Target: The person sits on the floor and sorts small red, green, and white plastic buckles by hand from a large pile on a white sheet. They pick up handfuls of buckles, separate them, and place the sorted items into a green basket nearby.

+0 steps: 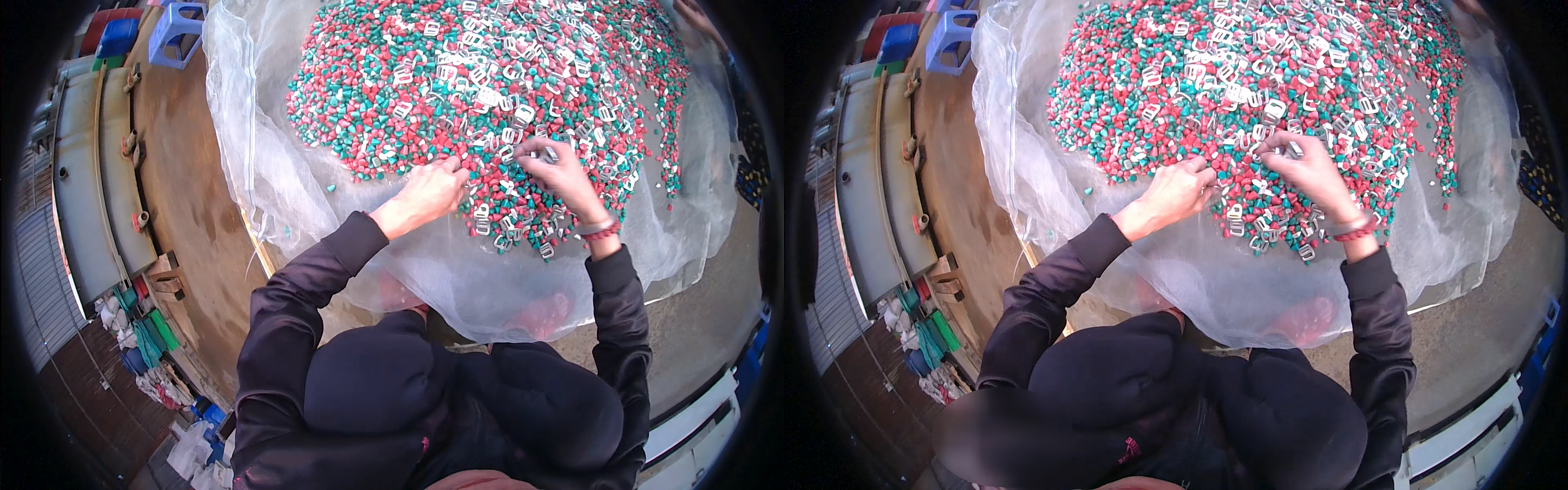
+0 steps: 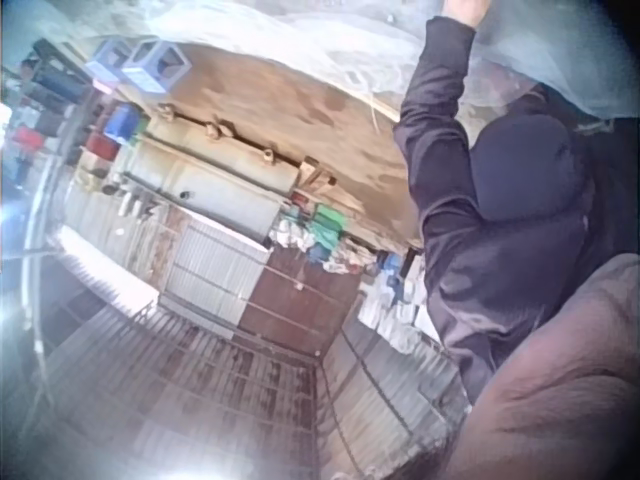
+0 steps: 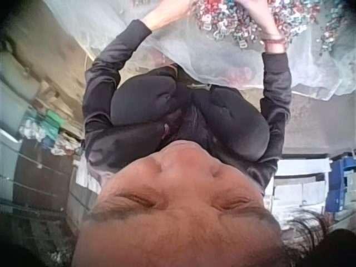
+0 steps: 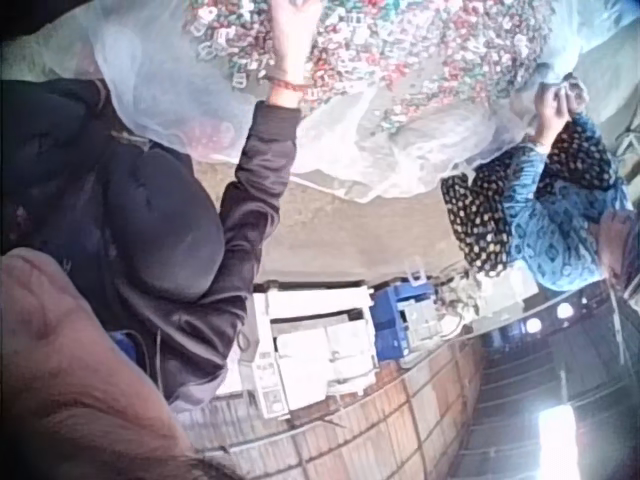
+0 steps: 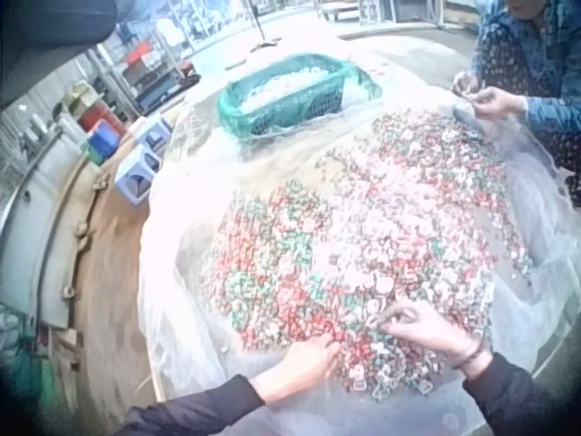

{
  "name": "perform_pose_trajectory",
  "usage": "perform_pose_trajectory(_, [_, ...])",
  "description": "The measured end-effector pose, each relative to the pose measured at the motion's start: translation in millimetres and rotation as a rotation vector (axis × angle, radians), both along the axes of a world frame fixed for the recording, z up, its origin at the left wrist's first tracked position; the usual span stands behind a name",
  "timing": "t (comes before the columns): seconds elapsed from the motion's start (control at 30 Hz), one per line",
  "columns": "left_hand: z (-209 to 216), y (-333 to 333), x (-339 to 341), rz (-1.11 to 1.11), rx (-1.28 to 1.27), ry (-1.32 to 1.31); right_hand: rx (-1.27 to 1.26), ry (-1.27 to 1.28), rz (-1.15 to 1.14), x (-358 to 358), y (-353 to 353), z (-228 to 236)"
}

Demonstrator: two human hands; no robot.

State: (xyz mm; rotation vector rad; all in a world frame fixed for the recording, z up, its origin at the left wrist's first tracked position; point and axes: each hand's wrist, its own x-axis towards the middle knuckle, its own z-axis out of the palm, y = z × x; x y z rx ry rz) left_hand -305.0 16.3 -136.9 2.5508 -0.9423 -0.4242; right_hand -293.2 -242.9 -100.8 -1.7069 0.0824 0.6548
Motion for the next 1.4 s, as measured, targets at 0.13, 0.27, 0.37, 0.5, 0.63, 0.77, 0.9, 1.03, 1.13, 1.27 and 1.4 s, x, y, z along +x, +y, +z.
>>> perform_pose_trajectory(0.13, [19.7, 6.5, 33.9, 0.211, -0.513, 0.491, -0.824, -0.614, 0.304, -2.5, 26.8, -35.0])
perform_pose_trajectory(0.27, [48.1, 17.0, 58.6, 0.329, -1.280, 1.432, -0.736, -0.640, 0.365, -20.1, 31.4, -39.3])
perform_pose_trajectory(0.37, [55.1, 12.0, 68.8, 0.236, -1.446, 1.595, -0.172, -0.230, 0.126, -30.2, 29.2, -24.8])
perform_pose_trajectory(0.5, [47.5, -6.3, 80.5, 0.351, -1.171, 1.427, 0.136, 0.207, -0.223, -35.8, 8.2, -10.2])
perform_pose_trajectory(0.63, [21.2, -37.4, 87.0, 0.150, -0.444, 0.600, 0.131, 0.206, -0.352, -31.1, -4.2, -16.9])
perform_pose_trajectory(0.77, [-14.3, -61.6, 60.8, -0.054, 0.072, -0.149, 0.173, 0.217, -0.410, -28.8, -3.1, -19.3])
perform_pose_trajectory(0.9, [-25.1, -59.2, 43.7, -0.130, 0.088, -0.122, 0.273, 0.270, -0.444, -28.0, -5.3, -10.7])
perform_pose_trajectory(1.03, [0.5, -27.9, 55.4, 0.029, -0.004, 0.238, 0.606, 0.309, -0.466, -30.2, -16.7, -1.5])
perform_pose_trajectory(1.13, [26.4, -1.6, 69.1, 0.264, -0.269, 0.664, 0.860, 0.286, -0.456, -31.2, -24.2, 2.5])
perform_pose_trajectory(1.27, [43.0, -0.3, 72.4, 0.493, -0.794, 1.305, 0.742, 0.226, -0.424, -23.1, -26.3, 4.9])
perform_pose_trajectory(1.4, [37.4, -21.5, 78.6, 0.322, -1.077, 1.509, 0.379, 0.173, -0.433, -19.1, -21.7, 4.1])
